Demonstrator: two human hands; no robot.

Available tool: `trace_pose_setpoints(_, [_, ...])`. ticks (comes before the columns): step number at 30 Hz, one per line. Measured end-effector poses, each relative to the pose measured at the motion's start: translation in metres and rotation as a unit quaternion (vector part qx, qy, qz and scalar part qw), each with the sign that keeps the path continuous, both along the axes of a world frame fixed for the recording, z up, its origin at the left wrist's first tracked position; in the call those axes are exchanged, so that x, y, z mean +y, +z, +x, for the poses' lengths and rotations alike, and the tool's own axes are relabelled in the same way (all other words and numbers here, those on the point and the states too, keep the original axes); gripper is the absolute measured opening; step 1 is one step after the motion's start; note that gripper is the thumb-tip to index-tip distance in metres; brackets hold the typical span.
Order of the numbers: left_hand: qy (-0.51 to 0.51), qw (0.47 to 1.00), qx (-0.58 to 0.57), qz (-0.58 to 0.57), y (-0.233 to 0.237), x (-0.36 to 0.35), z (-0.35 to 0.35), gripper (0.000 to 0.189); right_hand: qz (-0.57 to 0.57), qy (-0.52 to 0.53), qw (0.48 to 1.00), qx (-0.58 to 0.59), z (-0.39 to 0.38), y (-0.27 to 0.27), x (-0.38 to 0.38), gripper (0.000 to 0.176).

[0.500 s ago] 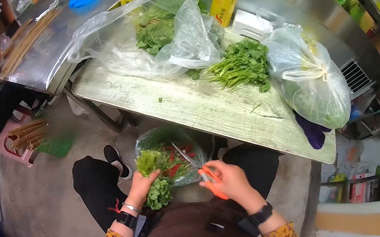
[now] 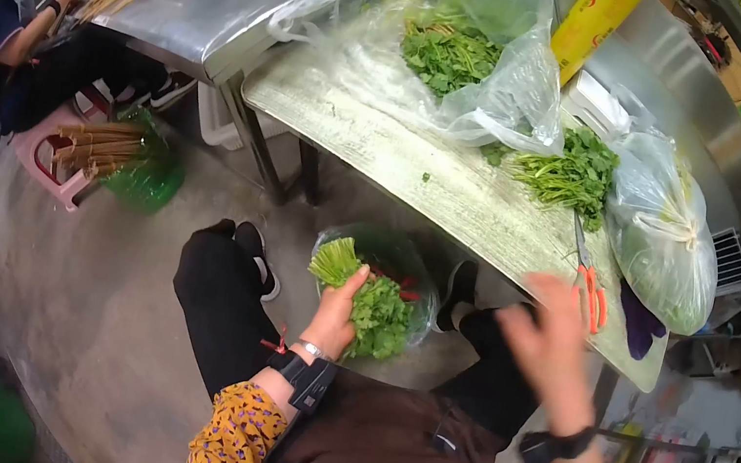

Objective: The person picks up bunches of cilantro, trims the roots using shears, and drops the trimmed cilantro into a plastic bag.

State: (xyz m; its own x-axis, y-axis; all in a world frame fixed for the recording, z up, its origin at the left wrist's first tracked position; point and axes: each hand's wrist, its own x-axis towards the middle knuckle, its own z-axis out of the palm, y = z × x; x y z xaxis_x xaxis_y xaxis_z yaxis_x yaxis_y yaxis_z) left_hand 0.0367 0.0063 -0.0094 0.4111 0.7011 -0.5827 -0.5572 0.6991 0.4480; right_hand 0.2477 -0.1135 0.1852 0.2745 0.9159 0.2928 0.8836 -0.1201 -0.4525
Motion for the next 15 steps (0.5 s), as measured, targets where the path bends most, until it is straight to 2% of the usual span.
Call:
trace_pose_setpoints(1, [0.014,1.0,-0.01,0.003,0.006,-0.003,0.006,0.025,-0.083,0.103,0.99,0.044,-0.032,0.0,0.016,0.059])
trace_pose_setpoints(2, [0.016,1.0,-0.014,-0.001,-0.001,-0.004,0.011,0.025,-0.072,0.197,0.977,0.031,-0.056,-0.027,0.028,0.075])
trace_pose_setpoints(4, [0.031,0.999,-0.023,0.017,-0.02,-0.009,0.016,0.026,-0.096,0.219,0.97,-0.052,-0.096,-0.088,0.044,0.088])
trace_pose_setpoints(8, [0.084,0.99,-0.068,-0.087,-0.032,-0.015,0.018,0.026,-0.13,0.205,0.964,-0.112,-0.111,-0.154,0.059,0.093])
trace_pose_setpoints(9, [0.094,0.99,-0.048,-0.093,-0.018,-0.012,0.02,0.028,-0.141,0.185,0.971,-0.055,-0.109,-0.161,0.062,0.093])
trace_pose_setpoints(10, [0.101,0.989,-0.053,-0.099,-0.026,-0.01,0.023,0.028,-0.153,0.161,0.975,0.001,-0.105,-0.166,0.064,0.093])
trace_pose_setpoints(11, [0.094,0.987,-0.072,-0.109,-0.036,-0.008,0.027,0.029,-0.155,0.164,0.972,-0.066,-0.101,-0.172,0.066,0.089])
trace_pose_setpoints(12, [0.086,0.985,-0.091,-0.12,-0.04,-0.007,0.029,0.03,-0.162,0.168,0.97,-0.069,-0.096,-0.176,0.069,0.089])
trace_pose_setpoints(14, [0.082,0.981,-0.093,-0.147,-0.047,-0.003,0.03,0.034,-0.284,0.151,0.941,-0.104,-0.084,-0.185,0.074,0.083])
trace_pose_setpoints(15, [0.045,0.988,-0.061,-0.135,-0.052,-0.001,0.029,0.042,-0.324,0.148,0.928,-0.11,-0.08,-0.181,0.081,0.073])
